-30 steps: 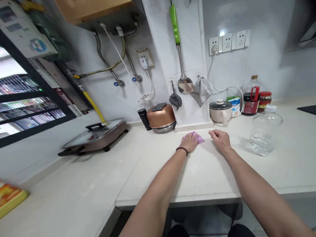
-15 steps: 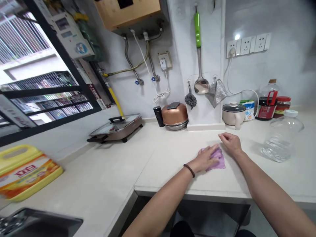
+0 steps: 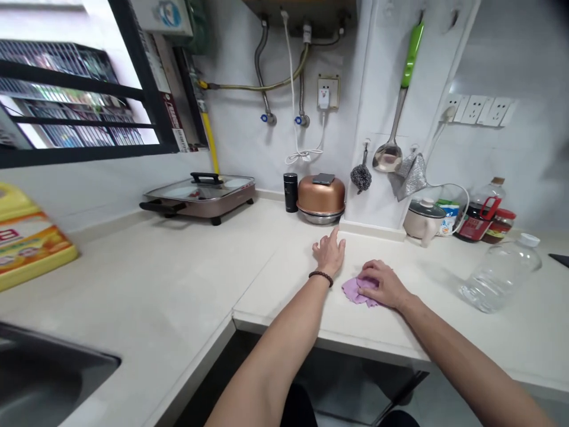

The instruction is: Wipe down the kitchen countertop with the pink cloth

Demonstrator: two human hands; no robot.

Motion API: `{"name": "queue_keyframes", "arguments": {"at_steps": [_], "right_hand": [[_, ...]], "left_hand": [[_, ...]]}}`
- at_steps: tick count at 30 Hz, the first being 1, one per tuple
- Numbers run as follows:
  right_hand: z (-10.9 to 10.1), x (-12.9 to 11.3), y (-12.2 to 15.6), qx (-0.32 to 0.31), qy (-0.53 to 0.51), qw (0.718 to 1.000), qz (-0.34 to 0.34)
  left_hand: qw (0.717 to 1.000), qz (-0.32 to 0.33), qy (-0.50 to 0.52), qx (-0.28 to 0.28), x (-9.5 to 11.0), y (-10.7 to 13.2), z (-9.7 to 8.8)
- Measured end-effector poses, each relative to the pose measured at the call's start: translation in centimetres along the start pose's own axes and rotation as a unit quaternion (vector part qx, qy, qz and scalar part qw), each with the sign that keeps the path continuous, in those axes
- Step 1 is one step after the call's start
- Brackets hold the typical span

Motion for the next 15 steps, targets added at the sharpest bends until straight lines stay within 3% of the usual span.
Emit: {"name": "queue_keyframes", "arguments": {"at_steps": [3, 6, 12, 15], "right_hand": [[-0.1, 0.0, 1.2, 0.0, 0.03, 0.999, 0.025], [-1.6, 1.5, 3.7, -0.025, 0.085, 0.995, 0.054], [-5.5, 8.1, 10.0, -0.056, 0.205, 0.959, 0.187], [-6.0, 11.3, 10.7, -0.08, 0.224, 0.942, 0.234]], "left_hand": [[1.0, -0.003, 0.011, -0.014, 0.1, 0.0, 0.1], [0.999, -0.019, 0.036, -0.034, 0.2, 0.1, 0.1], [0.995, -0.012, 0.064, -0.07, 1.0, 0.6, 0.5], [0.994, 0.012, 0.072, -0.083, 1.9, 1.1, 0.6]]}}
Point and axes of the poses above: each hand's wrist, its own y-axis away from the middle knuckle, its own z-axis out of the palm, x = y × z, the point moved 2 cm from there along -y, towards the middle knuckle, and after that the axes turned 7 degrees about -z, right-handed, at the moved point
